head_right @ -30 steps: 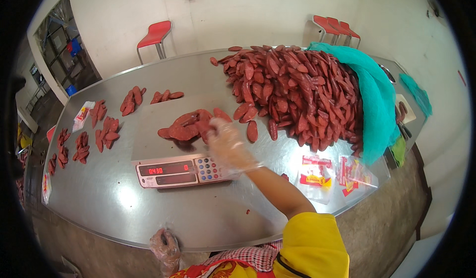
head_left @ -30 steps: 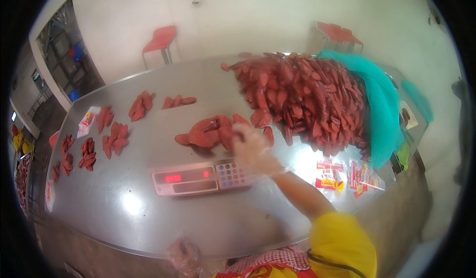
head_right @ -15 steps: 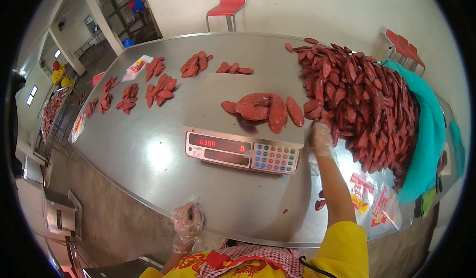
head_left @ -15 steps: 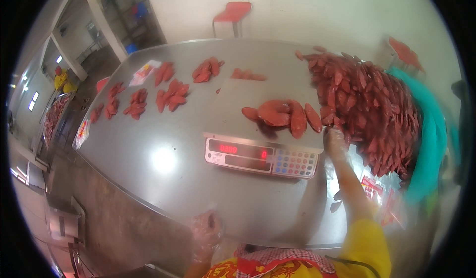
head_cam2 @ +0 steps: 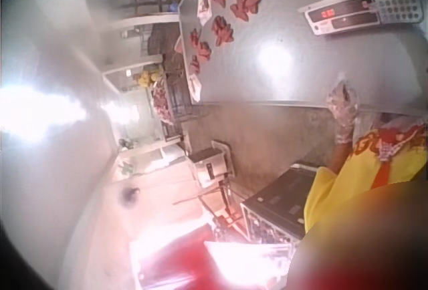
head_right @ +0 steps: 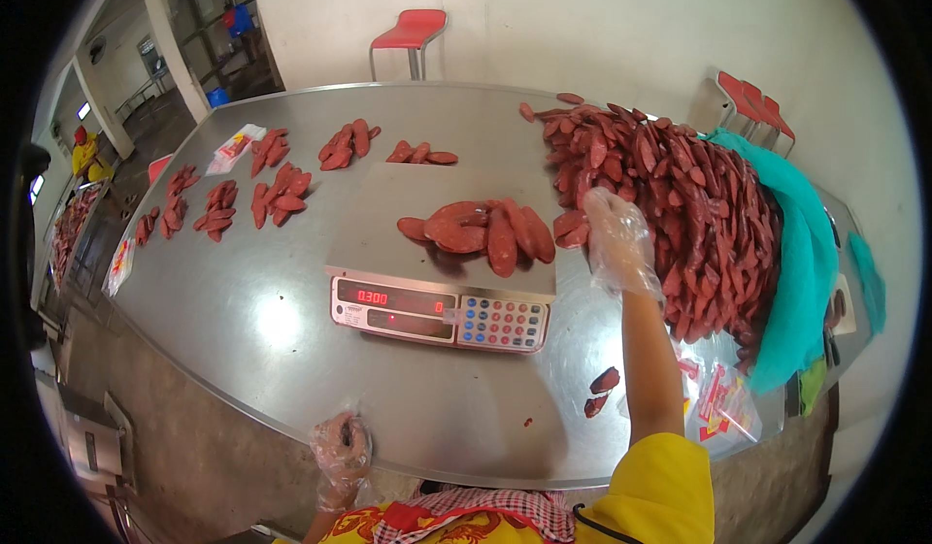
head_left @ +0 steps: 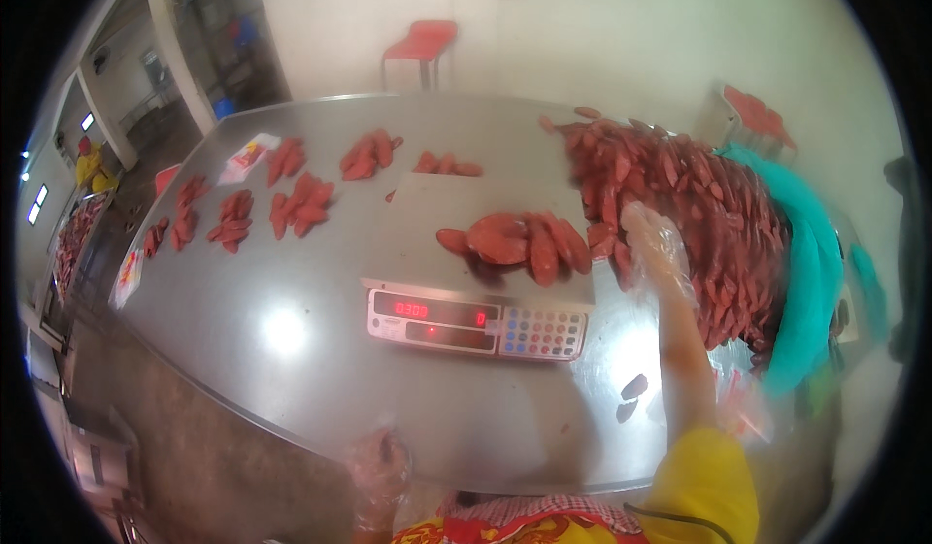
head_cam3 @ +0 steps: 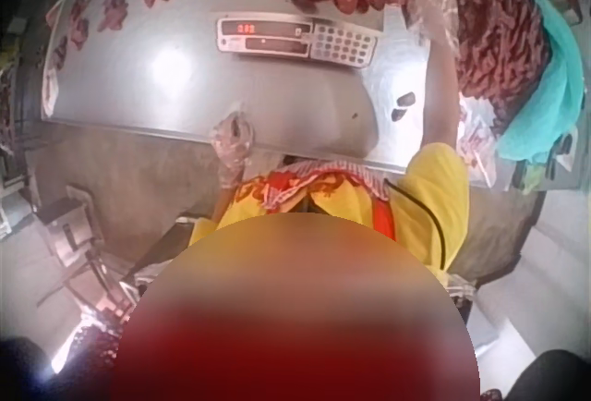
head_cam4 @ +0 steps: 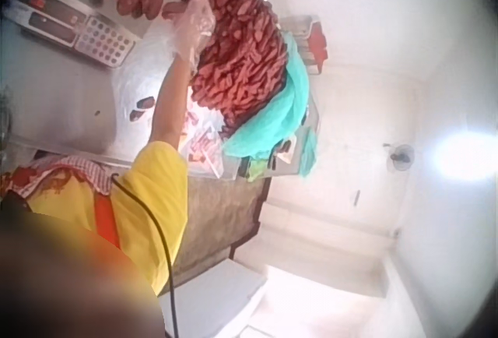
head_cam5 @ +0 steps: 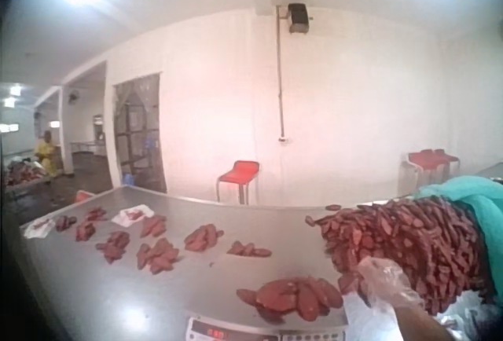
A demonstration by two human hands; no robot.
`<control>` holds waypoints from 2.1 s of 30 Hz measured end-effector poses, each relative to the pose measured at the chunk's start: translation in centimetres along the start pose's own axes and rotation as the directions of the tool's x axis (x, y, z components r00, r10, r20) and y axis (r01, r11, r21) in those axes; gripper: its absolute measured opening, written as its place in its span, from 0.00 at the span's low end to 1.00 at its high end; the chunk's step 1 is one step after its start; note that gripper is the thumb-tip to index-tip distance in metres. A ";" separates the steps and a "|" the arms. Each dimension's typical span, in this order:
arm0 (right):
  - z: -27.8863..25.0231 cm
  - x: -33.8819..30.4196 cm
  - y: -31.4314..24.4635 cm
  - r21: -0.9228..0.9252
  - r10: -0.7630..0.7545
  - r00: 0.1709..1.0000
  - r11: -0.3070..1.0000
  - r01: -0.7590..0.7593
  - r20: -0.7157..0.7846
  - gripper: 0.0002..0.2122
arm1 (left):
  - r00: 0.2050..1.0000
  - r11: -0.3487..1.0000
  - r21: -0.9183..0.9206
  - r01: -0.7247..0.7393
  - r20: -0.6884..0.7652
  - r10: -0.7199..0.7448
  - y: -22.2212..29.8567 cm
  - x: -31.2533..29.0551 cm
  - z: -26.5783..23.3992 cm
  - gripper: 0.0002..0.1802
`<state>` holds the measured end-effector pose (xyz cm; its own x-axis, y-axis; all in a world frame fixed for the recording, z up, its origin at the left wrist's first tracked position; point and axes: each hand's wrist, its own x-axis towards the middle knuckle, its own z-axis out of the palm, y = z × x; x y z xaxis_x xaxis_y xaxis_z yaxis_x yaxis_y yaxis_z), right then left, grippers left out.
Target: The person repeatedly scoops red meat pieces from a large pile on a stainless steel table, places them on a digital scale, and then transfers them into clear plastic bags. The process is repeated multiple times to create several packaged portions.
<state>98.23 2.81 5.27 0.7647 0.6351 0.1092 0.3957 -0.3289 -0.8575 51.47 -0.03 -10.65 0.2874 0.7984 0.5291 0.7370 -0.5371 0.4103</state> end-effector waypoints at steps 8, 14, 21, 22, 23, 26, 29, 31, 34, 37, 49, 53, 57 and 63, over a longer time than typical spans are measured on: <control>1.2 1.0 5.3 -0.079 -0.039 0.999 0.996 0.037 -0.032 0.27 | 0.997 0.997 0.052 -0.057 0.057 0.054 -1.0 -0.8 0.1 0.11; 3.4 1.7 5.7 0.081 -0.126 0.982 0.990 0.115 0.141 0.29 | 0.936 0.962 -0.035 0.273 0.239 -0.257 -0.2 0.3 -0.8 0.20; 5.9 0.3 1.5 -0.262 -0.353 0.923 0.886 0.382 0.151 0.44 | 0.626 0.440 -0.469 0.766 0.386 -0.678 -5.0 12.8 -0.4 0.48; 6.3 0.0 1.1 -0.257 -0.389 0.907 0.871 0.418 0.160 0.44 | 0.640 0.402 -0.538 0.741 0.382 -0.667 -6.4 15.1 0.9 0.51; 6.8 -0.2 0.8 -0.254 -0.420 0.892 0.856 0.451 0.168 0.44 | 0.689 0.383 -0.619 0.685 0.380 -0.618 -7.7 16.6 2.0 0.52; 8.3 -0.3 0.4 -0.279 -0.373 0.901 0.861 0.426 0.222 0.44 | 0.656 0.251 -0.677 0.691 0.443 -0.611 -10.8 20.6 6.4 0.53; 10.3 0.4 0.5 -0.460 -0.327 0.903 0.780 0.424 0.279 0.43 | 0.669 0.161 -0.700 0.696 0.551 -0.500 -11.9 23.4 10.9 0.57; 12.3 0.8 0.2 -0.210 -0.355 0.887 0.881 0.423 0.295 0.42 | 0.700 0.101 -0.730 0.676 0.593 -0.398 -11.4 25.4 13.8 0.54; 16.2 0.3 -1.6 -0.068 -0.386 0.870 0.903 0.425 0.307 0.41 | 0.687 -0.170 -0.737 0.654 0.673 -0.273 -9.2 28.1 16.7 0.46; 20.7 -2.0 -5.1 -0.030 -0.399 0.867 0.904 0.427 0.298 0.40 | 0.779 -0.204 -0.784 0.586 0.615 -0.123 -7.5 28.3 16.2 0.43; 41.0 -11.6 -17.2 -0.425 -0.503 0.850 0.742 0.519 0.159 0.28 | 0.801 -0.808 -0.459 0.370 0.598 0.027 -18.6 32.0 12.7 0.10; 48.6 -12.7 -12.8 -0.256 -0.276 0.957 0.923 0.288 0.085 0.26 | 0.762 -0.405 -0.724 0.559 0.641 -0.095 -23.7 32.1 15.2 0.15; 51.7 -12.6 -9.9 -0.213 -0.071 0.987 0.972 0.101 0.145 0.22 | 0.912 0.829 -0.530 0.177 0.406 0.065 -25.7 32.2 13.8 0.23; 43.3 -15.0 -12.3 0.176 -0.246 0.935 0.963 0.205 0.257 0.27 | 0.858 0.600 -0.764 0.239 0.455 0.238 -24.6 31.6 10.1 0.24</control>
<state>59.87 27.51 -7.61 0.4865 0.8542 0.1833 0.4479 -0.0637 -0.8918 48.62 41.13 -11.55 0.7004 0.6810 0.2137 0.0432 -0.3394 0.9397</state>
